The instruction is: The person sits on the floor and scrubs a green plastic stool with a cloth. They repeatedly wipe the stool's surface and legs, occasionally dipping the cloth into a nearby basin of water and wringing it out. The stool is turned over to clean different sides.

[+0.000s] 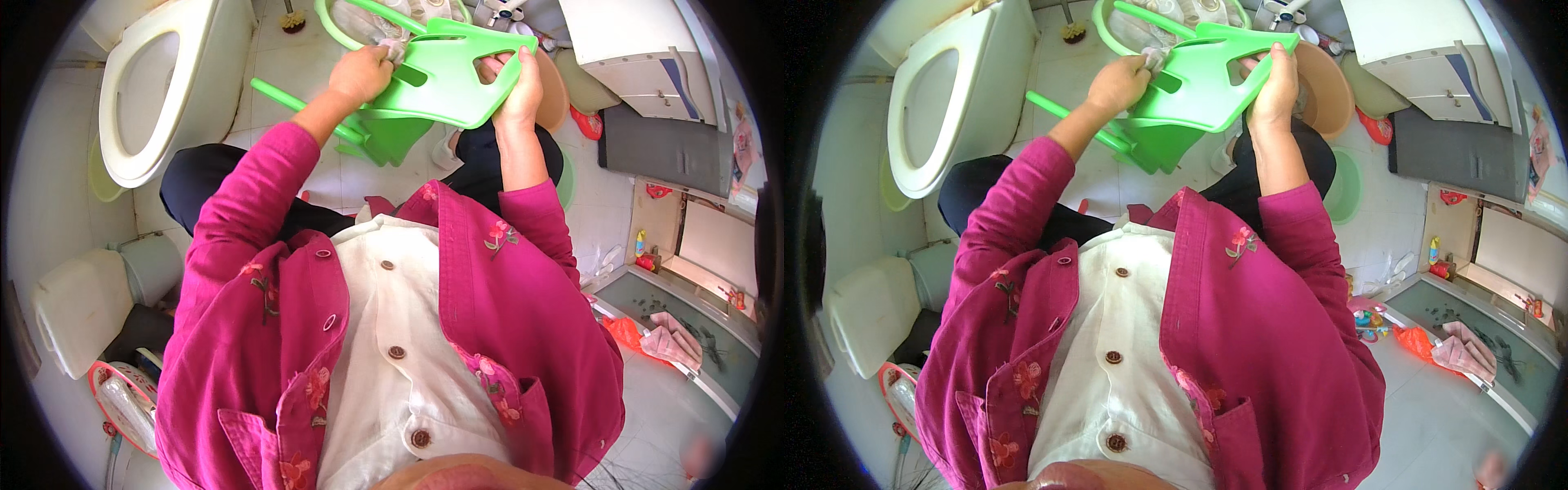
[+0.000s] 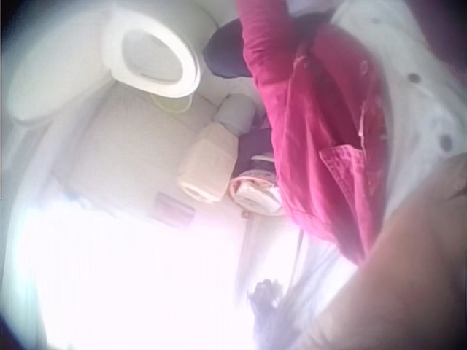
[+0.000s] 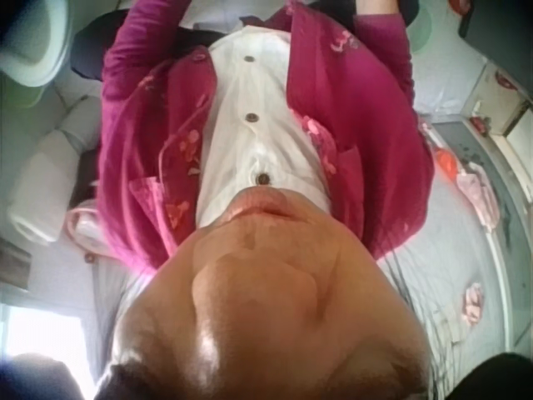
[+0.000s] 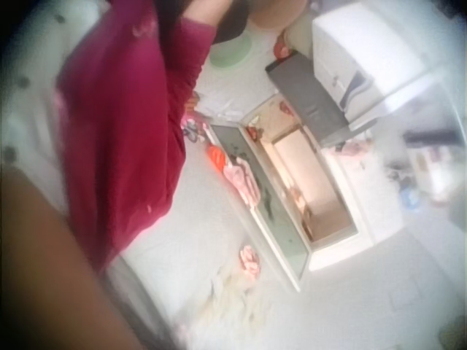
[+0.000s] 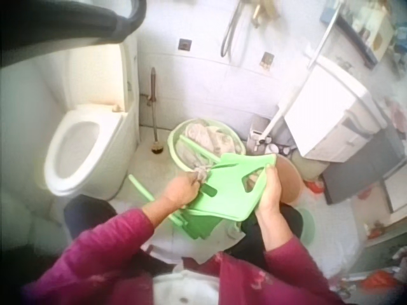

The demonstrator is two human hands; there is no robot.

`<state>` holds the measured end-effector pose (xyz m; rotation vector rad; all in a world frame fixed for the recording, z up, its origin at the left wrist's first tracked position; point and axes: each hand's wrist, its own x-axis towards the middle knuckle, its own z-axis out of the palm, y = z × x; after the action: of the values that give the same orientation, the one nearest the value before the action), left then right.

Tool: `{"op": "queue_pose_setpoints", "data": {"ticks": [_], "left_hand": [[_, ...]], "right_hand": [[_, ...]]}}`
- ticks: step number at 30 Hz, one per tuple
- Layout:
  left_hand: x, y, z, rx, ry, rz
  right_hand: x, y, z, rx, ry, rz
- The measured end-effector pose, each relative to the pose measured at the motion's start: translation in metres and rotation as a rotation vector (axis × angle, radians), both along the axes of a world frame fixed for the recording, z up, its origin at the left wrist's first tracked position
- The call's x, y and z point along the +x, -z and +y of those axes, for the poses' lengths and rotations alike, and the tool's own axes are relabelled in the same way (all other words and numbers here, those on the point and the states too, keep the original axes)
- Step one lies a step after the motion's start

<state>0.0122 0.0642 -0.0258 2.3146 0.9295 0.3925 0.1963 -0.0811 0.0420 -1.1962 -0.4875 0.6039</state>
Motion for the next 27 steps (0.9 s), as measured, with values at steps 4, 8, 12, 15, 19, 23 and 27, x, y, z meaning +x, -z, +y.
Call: {"op": "queue_pose_setpoints", "data": {"ticks": [4,8,12,15,19,23,27], "left_hand": [[-0.011,-0.016,-0.038,0.039,0.107,-0.419],[-0.022,-0.057,-0.074,-0.345,0.165,-0.748],[-0.022,-0.080,-0.098,-0.035,0.281,-0.918],[-0.021,-0.057,-0.096,-0.076,0.300,-0.829],[-0.031,-0.044,-0.088,0.148,0.340,-0.827],[-0.061,0.015,-0.057,0.273,0.097,-0.611],[-0.079,0.036,-0.002,-0.329,-0.688,-0.494]], "right_hand": [[0.009,0.007,0.003,-0.047,0.004,0.016],[0.000,0.003,0.008,-0.026,-0.036,0.038],[0.006,0.007,0.015,0.019,-0.067,0.068],[0.015,0.015,0.007,0.028,-0.054,0.004],[0.000,-0.004,0.003,-0.100,-0.032,0.039],[-0.006,-0.007,0.003,-0.080,-0.049,0.006],[0.024,0.019,0.007,-0.055,-0.068,0.082]]}}
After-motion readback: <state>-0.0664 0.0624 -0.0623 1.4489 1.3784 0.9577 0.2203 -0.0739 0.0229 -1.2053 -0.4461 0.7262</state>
